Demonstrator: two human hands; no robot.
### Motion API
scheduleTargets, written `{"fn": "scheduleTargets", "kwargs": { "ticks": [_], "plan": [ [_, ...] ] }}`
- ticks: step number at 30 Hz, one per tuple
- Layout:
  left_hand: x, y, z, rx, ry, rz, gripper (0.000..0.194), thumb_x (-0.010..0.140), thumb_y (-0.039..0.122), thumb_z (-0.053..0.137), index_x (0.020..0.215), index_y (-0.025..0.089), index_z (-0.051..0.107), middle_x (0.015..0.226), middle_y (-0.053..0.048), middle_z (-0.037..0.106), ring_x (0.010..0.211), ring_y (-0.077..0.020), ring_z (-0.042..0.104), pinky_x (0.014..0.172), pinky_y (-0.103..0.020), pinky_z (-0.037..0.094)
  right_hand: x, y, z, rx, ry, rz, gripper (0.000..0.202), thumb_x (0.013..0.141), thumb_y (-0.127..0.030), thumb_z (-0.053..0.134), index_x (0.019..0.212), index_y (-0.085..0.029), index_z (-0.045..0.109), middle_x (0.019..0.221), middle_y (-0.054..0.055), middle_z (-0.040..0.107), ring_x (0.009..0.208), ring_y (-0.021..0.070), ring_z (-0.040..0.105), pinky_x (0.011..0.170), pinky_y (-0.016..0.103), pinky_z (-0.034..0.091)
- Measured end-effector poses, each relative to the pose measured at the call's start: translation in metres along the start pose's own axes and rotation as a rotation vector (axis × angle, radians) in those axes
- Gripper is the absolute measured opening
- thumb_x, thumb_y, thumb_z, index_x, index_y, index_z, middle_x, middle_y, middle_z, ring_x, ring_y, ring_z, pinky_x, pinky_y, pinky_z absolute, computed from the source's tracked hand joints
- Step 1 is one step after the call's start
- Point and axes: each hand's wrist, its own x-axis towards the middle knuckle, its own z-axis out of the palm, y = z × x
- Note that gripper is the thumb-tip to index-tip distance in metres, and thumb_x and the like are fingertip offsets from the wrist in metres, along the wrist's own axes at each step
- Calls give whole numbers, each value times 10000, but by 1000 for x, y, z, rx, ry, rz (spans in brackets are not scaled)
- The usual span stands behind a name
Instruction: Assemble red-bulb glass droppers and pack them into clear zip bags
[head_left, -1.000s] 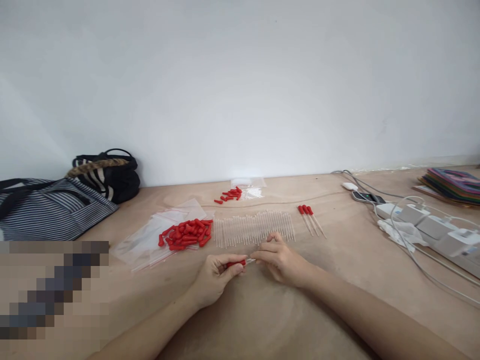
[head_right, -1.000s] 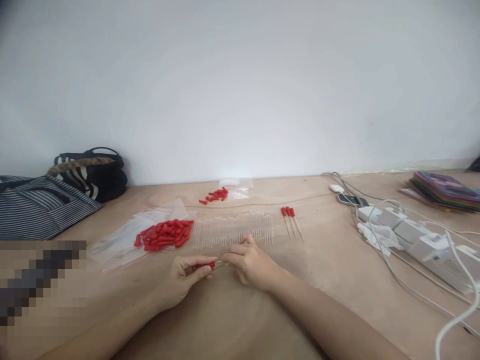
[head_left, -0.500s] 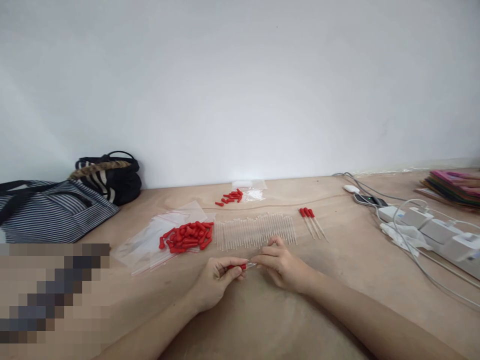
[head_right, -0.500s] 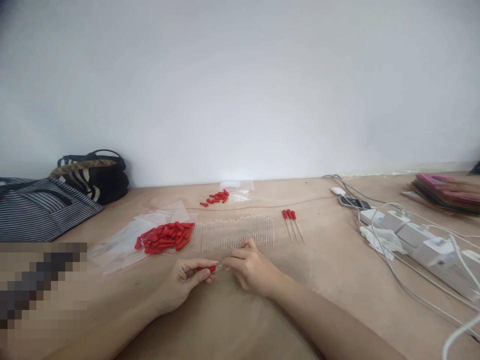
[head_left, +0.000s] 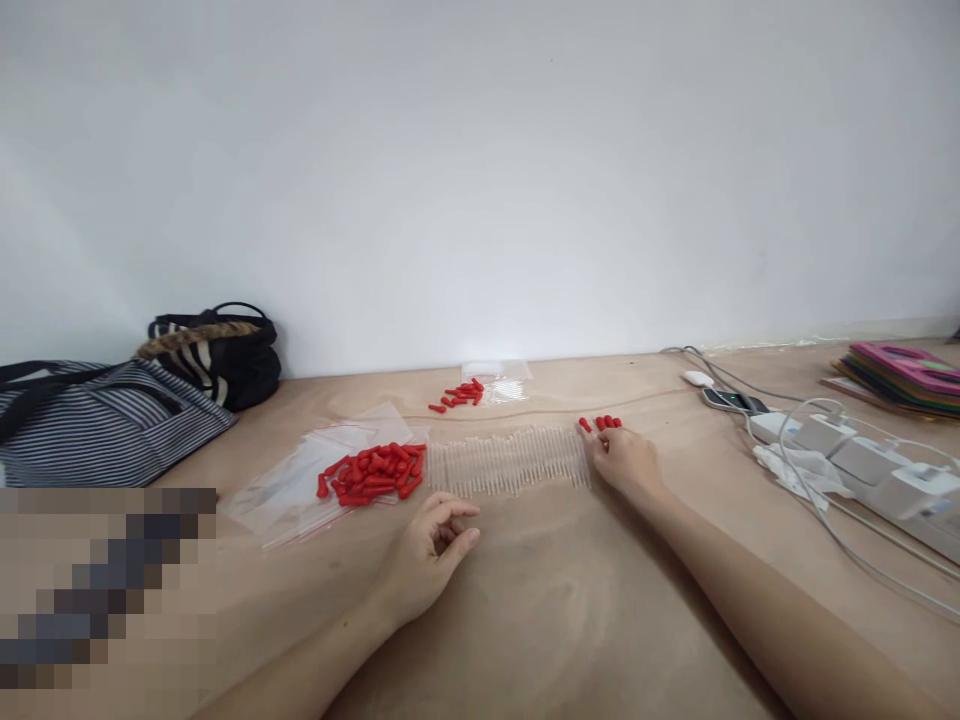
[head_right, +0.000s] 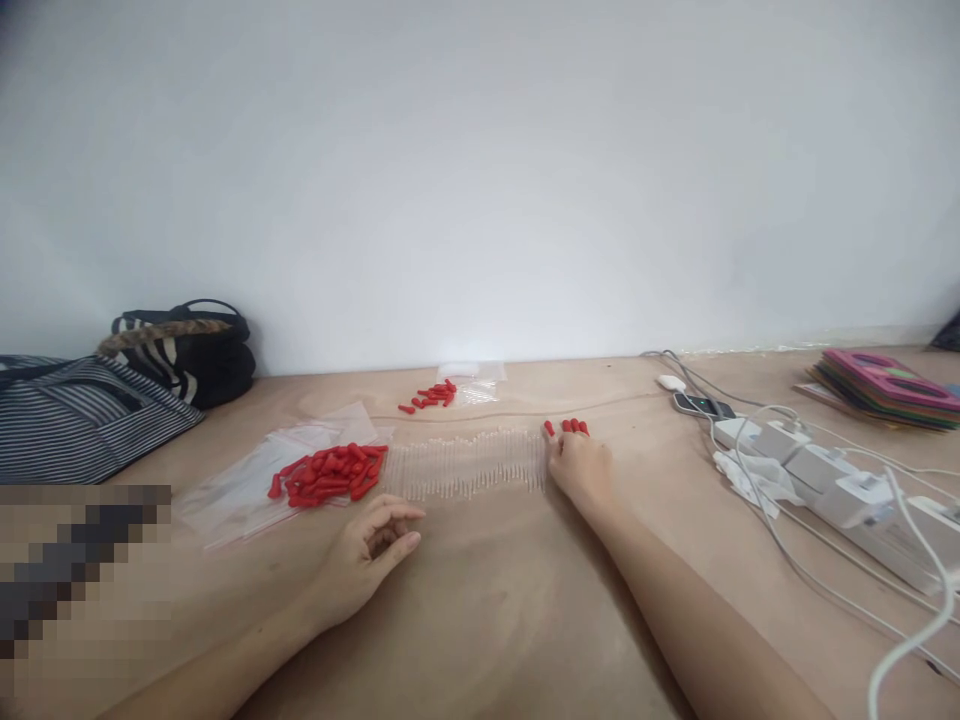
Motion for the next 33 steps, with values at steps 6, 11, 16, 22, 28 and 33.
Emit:
{"fn": "scheduleTargets", "kwargs": {
  "ticks": [6, 11, 16, 22, 28, 33],
  "plan": [
    [0, 3, 0, 35, -15, 27, 119, 743, 216, 534, 802, 174, 629, 796, -34, 535, 620, -117, 524, 564, -237, 447, 3, -3, 6, -166, -62, 25, 299, 821, -164, 331, 929, -127, 608, 933, 152, 633, 943, 255, 557, 771, 388, 321],
    [1, 8, -1, 60, -41, 18, 121, 732, 220, 536, 777, 173, 638, 781, -34, 546, 609, -115, 521, 560, -229, 437, 8, 0, 8, -193, -56, 45, 299, 837, -183, 323, 927, -121, 601, 929, 156, 631, 912, 239, 569, 770, 371, 291],
    [0, 7, -2, 126, -35, 23, 139, 749, 235, 514, 797, 175, 630, 777, -27, 535, 580, -107, 497, 541, -228, 428, 5, -1, 7, -145, -19, 61, 286, 821, -255, 364, 909, -146, 613, 969, 123, 627, 887, 227, 570, 801, 382, 259],
    [5, -1, -21, 420, 71, 75, 150, 776, 260, 493, 757, 194, 627, 721, -13, 528, 626, -143, 512, 587, -268, 428, -1, -11, 0, -84, -164, 79, 286, 770, -354, 426, 746, -183, 653, 803, 99, 645, 851, 254, 568, 813, 426, 259],
    [19, -17, -61, 848, 260, 134, 79, 698, 243, 594, 729, 181, 633, 738, -40, 565, 746, -218, 522, 704, -350, 403, 3, -13, -1, -105, -254, 92, 310, 755, -337, 413, 687, -158, 657, 799, 130, 639, 847, 273, 573, 825, 452, 282],
    [22, -20, -68, 1023, 251, 94, 161, 685, 340, 639, 753, 195, 652, 772, -41, 575, 769, -229, 524, 681, -340, 386, 5, -11, 2, -89, -238, 90, 326, 761, -335, 395, 716, -154, 663, 802, 134, 641, 827, 276, 584, 796, 441, 320]
  ]
}}
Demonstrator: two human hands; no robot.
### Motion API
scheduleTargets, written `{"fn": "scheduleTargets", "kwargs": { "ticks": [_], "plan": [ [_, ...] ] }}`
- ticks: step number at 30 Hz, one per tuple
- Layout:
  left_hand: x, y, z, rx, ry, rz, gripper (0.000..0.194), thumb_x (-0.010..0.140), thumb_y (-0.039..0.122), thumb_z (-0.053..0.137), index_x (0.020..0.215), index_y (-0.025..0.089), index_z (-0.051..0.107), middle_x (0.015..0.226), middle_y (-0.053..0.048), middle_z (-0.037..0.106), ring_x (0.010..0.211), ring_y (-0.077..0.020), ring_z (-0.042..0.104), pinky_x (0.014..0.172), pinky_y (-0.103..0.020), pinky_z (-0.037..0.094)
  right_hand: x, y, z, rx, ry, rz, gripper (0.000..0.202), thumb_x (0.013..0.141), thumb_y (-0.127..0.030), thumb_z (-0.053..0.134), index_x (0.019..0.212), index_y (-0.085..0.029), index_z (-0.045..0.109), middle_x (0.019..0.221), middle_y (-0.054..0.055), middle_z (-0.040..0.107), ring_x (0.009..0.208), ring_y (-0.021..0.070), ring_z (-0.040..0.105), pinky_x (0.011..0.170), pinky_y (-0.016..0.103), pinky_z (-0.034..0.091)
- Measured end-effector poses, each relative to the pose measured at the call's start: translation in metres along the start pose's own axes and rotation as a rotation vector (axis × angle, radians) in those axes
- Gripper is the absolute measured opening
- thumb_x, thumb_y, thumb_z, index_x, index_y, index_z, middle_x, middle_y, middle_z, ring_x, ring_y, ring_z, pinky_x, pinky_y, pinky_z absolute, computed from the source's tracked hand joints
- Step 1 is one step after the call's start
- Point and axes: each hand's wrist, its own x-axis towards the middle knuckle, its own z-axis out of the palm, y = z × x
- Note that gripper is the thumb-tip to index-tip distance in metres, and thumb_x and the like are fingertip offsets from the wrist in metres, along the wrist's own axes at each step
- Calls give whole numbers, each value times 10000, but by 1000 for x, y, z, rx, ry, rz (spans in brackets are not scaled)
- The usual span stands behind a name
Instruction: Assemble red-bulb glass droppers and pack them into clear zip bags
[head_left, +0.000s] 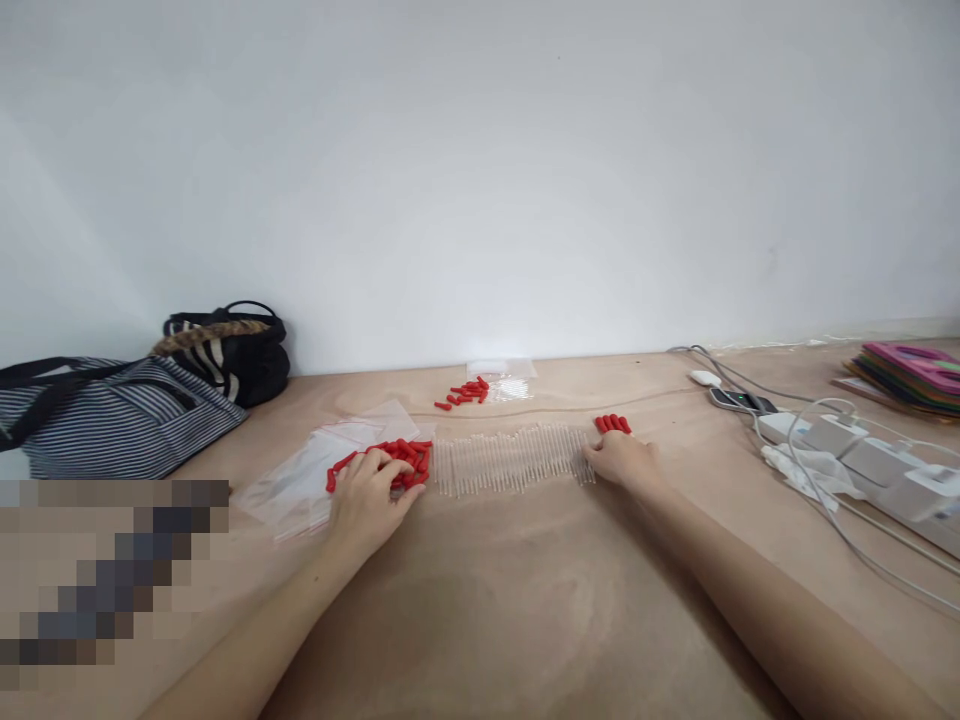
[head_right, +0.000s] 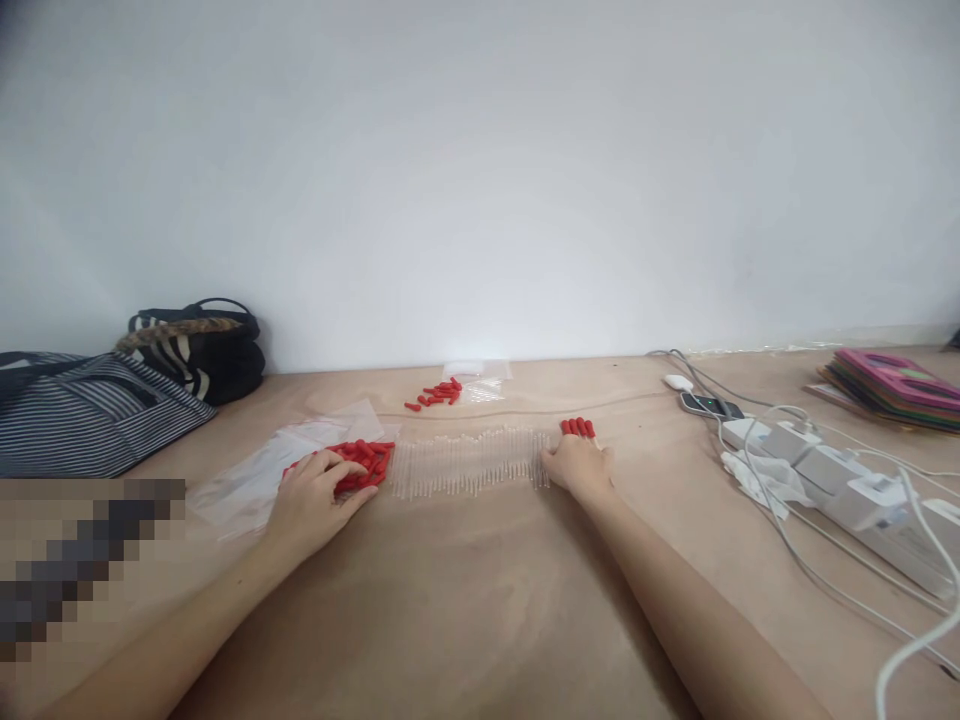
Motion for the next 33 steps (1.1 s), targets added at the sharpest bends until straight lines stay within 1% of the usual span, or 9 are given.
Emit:
{"fn": "scheduleTargets", "kwargs": {
  "ticks": [6, 11, 13, 15, 17, 19, 22, 26, 33],
  "plan": [
    [1, 7, 5, 87, -41, 55, 151, 727, 319, 601, 724, 183, 665, 776, -65, 570, 771, -247, 507, 655, -353, 376, -2, -1, -4, 28, 41, -55, 341, 781, -327, 369, 612, -163, 616, 725, 118, 627, 802, 270, 577, 741, 403, 347],
    [3, 8, 2, 26, 4, 59, 154, 767, 233, 506, 697, 159, 621, 760, -91, 556, 761, -262, 485, 659, -383, 389, -6, -2, -8, 95, 132, -191, 306, 815, -328, 342, 635, -180, 539, 755, 88, 611, 822, 230, 548, 720, 343, 355],
    [1, 13, -2, -111, 61, 71, 147, 779, 218, 471, 717, 157, 589, 792, -98, 559, 800, -262, 483, 714, -402, 396, -12, -3, -6, 219, 201, -322, 255, 824, -325, 351, 676, -187, 507, 737, 66, 602, 767, 205, 542, 708, 333, 362],
    [-3, 24, -4, -339, 63, 80, 115, 788, 217, 451, 760, 169, 552, 838, -86, 568, 830, -242, 499, 759, -397, 407, -21, -5, -1, 412, 228, -478, 208, 836, -306, 353, 718, -193, 483, 711, 46, 590, 688, 174, 534, 664, 309, 382],
    [-10, 40, -3, -610, -57, 40, 87, 800, 220, 435, 802, 187, 515, 823, -50, 578, 783, -201, 537, 722, -352, 442, -32, -9, 5, 588, 221, -612, 170, 845, -279, 355, 776, -195, 485, 715, 36, 587, 656, 153, 533, 631, 283, 402],
    [-18, 57, 2, -853, -209, -69, 84, 821, 223, 419, 850, 196, 493, 792, -25, 583, 754, -173, 568, 696, -316, 467, -44, -15, 10, 681, 237, -729, 162, 849, -262, 369, 878, -190, 511, 745, 41, 595, 695, 152, 546, 648, 278, 418],
    [-24, 75, 13, -1111, -284, -153, 170, 816, 234, 447, 971, 188, 500, 858, -38, 582, 794, -169, 588, 719, -307, 481, -58, -24, 15, 676, 250, -893, 210, 861, -231, 373, 982, -188, 539, 776, 47, 609, 730, 150, 557, 663, 278, 413],
    [-23, 78, 23, -1194, -263, -182, 162, 785, 272, 512, 888, 169, 584, 878, -55, 586, 826, -187, 584, 739, -307, 475, -68, -31, 18, 589, 275, -1022, 189, 848, -166, 410, 947, -201, 568, 772, 22, 622, 706, 126, 558, 754, 317, 375],
    [-22, 76, 22, -1227, -280, -193, 168, 783, 273, 516, 904, 166, 568, 886, -50, 626, 834, -176, 587, 760, -303, 471, -74, -33, 21, 502, 294, -1028, 187, 833, -146, 438, 942, -204, 578, 768, 7, 636, 713, 112, 569, 847, 358, 318]
  ]
}}
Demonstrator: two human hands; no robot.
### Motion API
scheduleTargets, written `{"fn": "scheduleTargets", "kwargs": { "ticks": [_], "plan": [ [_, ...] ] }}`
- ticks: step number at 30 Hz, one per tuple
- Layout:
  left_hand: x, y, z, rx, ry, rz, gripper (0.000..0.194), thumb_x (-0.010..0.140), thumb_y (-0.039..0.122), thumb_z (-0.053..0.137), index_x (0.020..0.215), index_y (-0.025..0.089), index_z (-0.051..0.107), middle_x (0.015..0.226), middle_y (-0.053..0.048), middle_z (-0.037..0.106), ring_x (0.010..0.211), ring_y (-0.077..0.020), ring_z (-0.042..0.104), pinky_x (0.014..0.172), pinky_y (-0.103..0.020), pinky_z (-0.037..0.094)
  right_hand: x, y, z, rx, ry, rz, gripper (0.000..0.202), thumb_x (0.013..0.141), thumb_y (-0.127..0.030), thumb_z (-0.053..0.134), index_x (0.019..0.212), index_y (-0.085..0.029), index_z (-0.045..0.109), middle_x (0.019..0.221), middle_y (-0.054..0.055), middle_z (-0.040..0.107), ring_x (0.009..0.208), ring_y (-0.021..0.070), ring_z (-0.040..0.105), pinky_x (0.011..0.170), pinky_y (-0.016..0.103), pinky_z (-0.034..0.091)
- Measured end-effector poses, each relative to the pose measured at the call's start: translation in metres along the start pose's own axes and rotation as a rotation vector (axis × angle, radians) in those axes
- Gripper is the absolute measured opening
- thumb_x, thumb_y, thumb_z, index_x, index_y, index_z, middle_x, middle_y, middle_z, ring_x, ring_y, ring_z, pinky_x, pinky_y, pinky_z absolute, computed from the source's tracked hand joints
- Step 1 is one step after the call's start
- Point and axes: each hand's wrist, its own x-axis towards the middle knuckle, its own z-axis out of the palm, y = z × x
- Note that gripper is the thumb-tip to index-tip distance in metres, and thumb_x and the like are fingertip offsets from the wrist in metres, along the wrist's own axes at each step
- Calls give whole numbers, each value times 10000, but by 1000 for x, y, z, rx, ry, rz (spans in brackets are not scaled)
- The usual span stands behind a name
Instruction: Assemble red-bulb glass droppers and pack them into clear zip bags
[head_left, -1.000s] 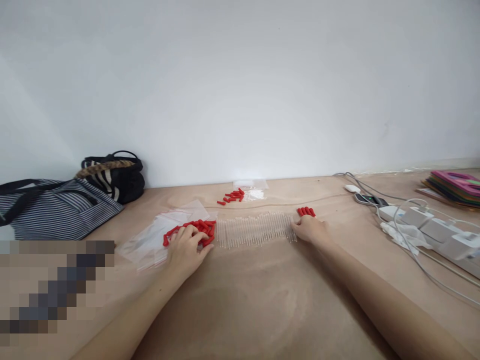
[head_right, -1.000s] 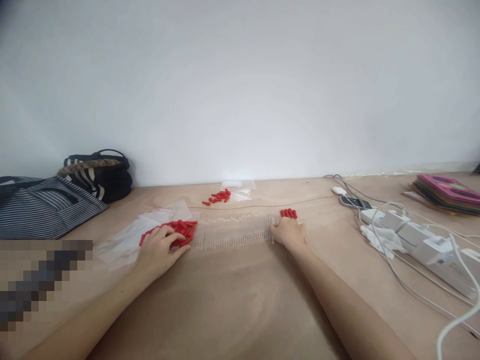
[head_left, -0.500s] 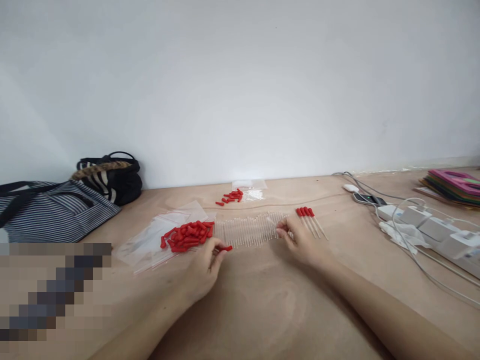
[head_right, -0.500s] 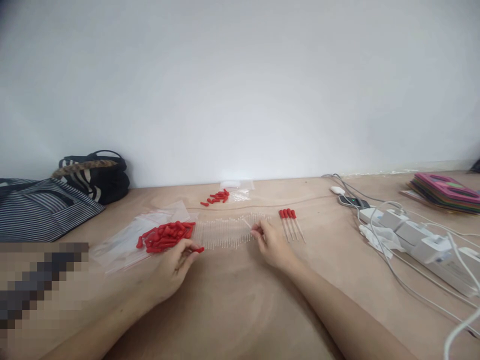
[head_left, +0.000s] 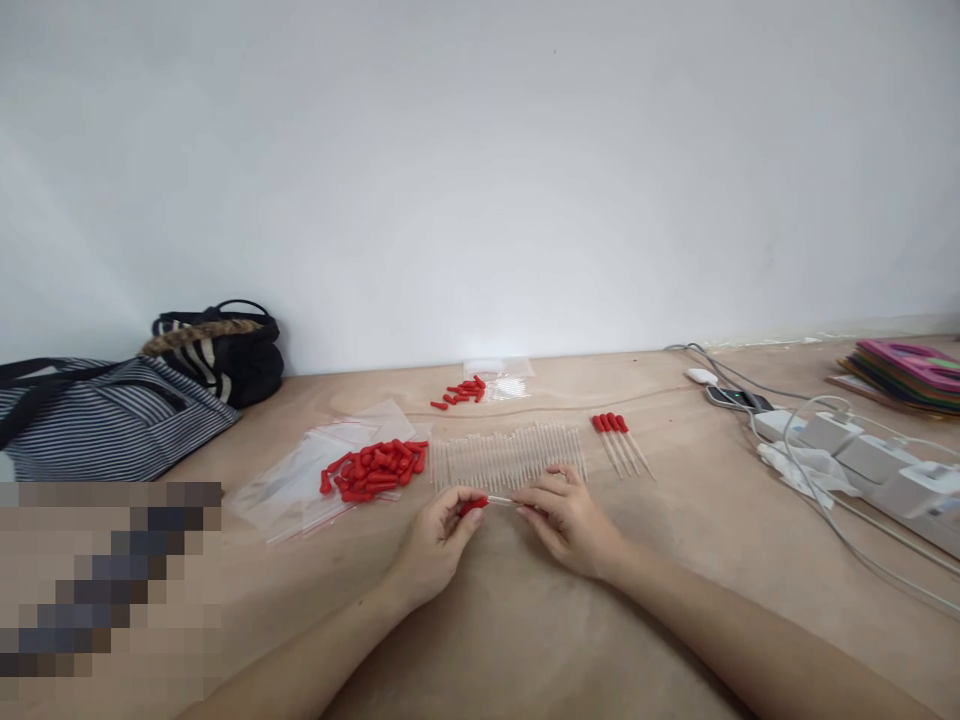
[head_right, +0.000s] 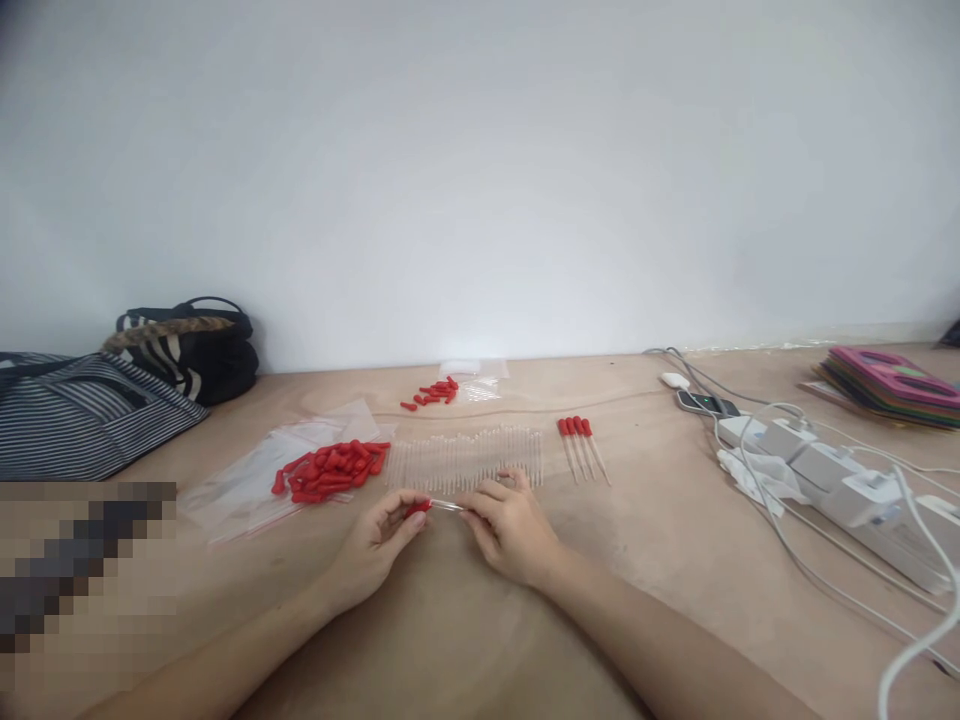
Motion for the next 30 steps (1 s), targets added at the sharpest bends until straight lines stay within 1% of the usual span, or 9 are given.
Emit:
{"fn": "scheduleTargets", "kwargs": {
  "ticks": [4, 11, 17, 21, 24, 30],
  "plan": [
    [0, 2, 2, -10, 10, -2, 173, 772, 276, 525, 893, 163, 574, 852, -46, 644, 805, -170, 599, 737, -287, 482, -1, -1, 2, -41, -10, -20, 178, 833, -148, 438, 923, -194, 585, 760, 12, 637, 715, 113, 568, 835, 352, 316],
    [0, 6, 0, 17, 73, -7, 179, 749, 284, 543, 846, 159, 626, 824, -38, 682, 780, -173, 617, 719, -276, 497, -1, -3, 7, -7, 13, -67, 168, 838, -158, 442, 924, -177, 585, 728, 7, 622, 683, 103, 542, 781, 321, 310],
    [-2, 2, 1, 82, 97, -8, 195, 737, 300, 560, 834, 164, 659, 787, -33, 701, 713, -171, 625, 653, -265, 511, 0, -2, 4, -126, 33, -128, 198, 822, -128, 424, 877, -183, 605, 702, 3, 602, 634, 96, 504, 782, 333, 258],
    [-5, -4, 0, 157, 70, 33, 195, 763, 300, 543, 866, 183, 660, 805, -28, 697, 722, -166, 622, 660, -262, 509, 3, -2, -1, -202, 26, -184, 240, 775, -76, 388, 807, -180, 603, 656, -11, 576, 575, 87, 460, 760, 326, 241],
    [-7, -5, 0, 213, 35, 85, 187, 776, 288, 533, 875, 193, 659, 826, -28, 688, 745, -163, 620, 675, -257, 502, 3, -1, -2, -240, 40, -218, 257, 747, -51, 374, 773, -177, 596, 648, -14, 568, 575, 87, 459, 766, 332, 229],
    [-8, -4, 2, 209, 25, 110, 174, 776, 285, 533, 864, 184, 645, 769, -17, 676, 680, -143, 609, 618, -230, 494, 1, -4, -1, -257, 63, -201, 257, 744, -62, 378, 794, -187, 597, 653, -16, 561, 570, 87, 455, 768, 332, 224]
  ]
}}
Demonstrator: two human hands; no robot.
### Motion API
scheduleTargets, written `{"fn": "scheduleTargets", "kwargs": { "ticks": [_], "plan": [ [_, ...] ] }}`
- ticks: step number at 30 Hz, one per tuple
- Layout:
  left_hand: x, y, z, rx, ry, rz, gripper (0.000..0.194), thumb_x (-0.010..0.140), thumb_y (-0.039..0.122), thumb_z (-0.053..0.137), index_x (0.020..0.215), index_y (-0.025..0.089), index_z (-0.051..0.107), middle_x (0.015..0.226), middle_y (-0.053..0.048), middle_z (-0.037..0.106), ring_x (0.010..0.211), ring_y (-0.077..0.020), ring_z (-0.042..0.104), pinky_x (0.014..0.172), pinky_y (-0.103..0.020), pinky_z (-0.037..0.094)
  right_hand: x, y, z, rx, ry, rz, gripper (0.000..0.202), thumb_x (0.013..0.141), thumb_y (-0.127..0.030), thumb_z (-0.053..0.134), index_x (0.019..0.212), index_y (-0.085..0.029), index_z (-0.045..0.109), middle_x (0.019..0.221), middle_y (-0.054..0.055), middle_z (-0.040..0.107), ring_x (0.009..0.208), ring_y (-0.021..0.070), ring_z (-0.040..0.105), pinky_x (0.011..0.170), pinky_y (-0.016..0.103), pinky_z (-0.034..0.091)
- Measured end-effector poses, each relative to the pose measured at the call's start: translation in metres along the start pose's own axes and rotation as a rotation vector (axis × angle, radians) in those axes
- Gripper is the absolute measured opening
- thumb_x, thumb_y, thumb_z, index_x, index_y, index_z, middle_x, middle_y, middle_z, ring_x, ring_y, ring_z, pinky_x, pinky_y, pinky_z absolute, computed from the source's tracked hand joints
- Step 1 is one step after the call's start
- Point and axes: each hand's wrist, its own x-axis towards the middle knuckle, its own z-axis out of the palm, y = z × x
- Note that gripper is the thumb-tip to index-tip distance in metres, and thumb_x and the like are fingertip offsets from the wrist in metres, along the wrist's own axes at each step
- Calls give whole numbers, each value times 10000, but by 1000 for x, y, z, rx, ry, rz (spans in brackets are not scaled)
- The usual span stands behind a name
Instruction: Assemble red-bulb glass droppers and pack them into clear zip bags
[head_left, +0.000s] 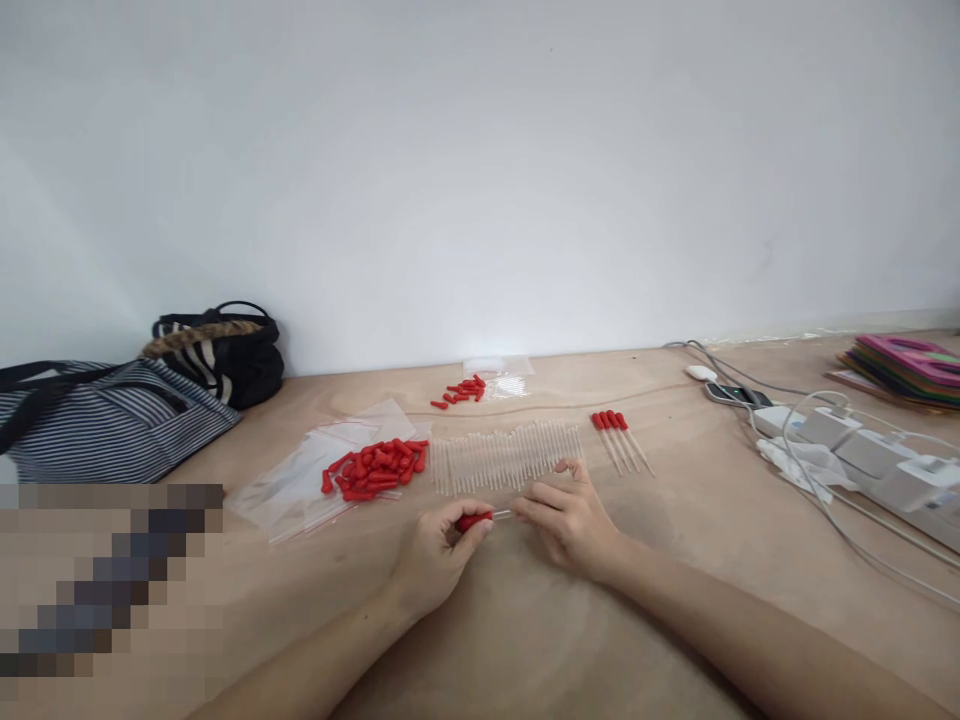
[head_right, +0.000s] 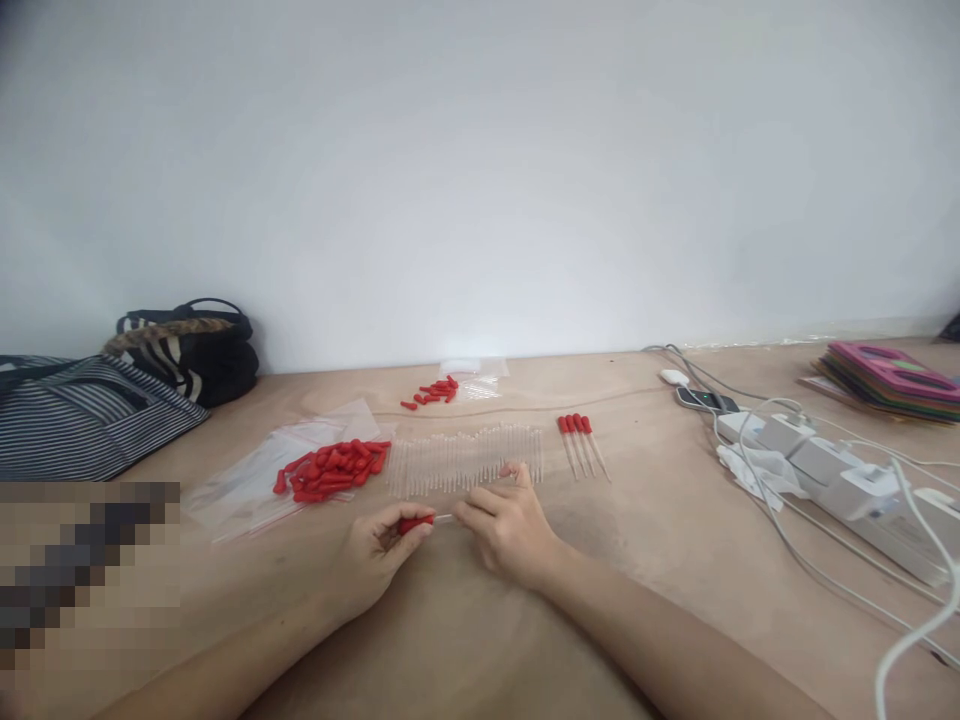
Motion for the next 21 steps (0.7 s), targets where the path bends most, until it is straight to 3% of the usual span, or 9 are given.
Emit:
{"fn": "scheduleTargets", "kwargs": {
  "ticks": [6, 13, 21],
  "plan": [
    [-1, 3, 1, 23, 23, -9, 156, 738, 284, 574, 818, 171, 646, 665, -2, 650, 573, -126, 569, 534, -215, 466, 0, -1, 0, 47, 11, 6, 269, 718, -53, 388, 834, -190, 589, 658, -28, 572, 573, 84, 457, 754, 326, 222],
    [0, 6, 0, 39, 2, 60, 159, 720, 274, 587, 810, 183, 680, 676, -21, 678, 589, -143, 589, 568, -242, 480, 0, 2, -1, 23, -20, -41, 303, 673, -53, 385, 831, -202, 597, 629, -29, 556, 566, 88, 450, 747, 324, 220],
    [1, 9, 0, 52, 8, 4, 143, 716, 269, 590, 790, 176, 670, 642, -2, 657, 543, -125, 558, 508, -215, 451, 2, 0, 0, 46, -23, -27, 265, 730, -64, 385, 815, -195, 598, 641, -23, 574, 570, 85, 465, 757, 329, 218]
  ]
}}
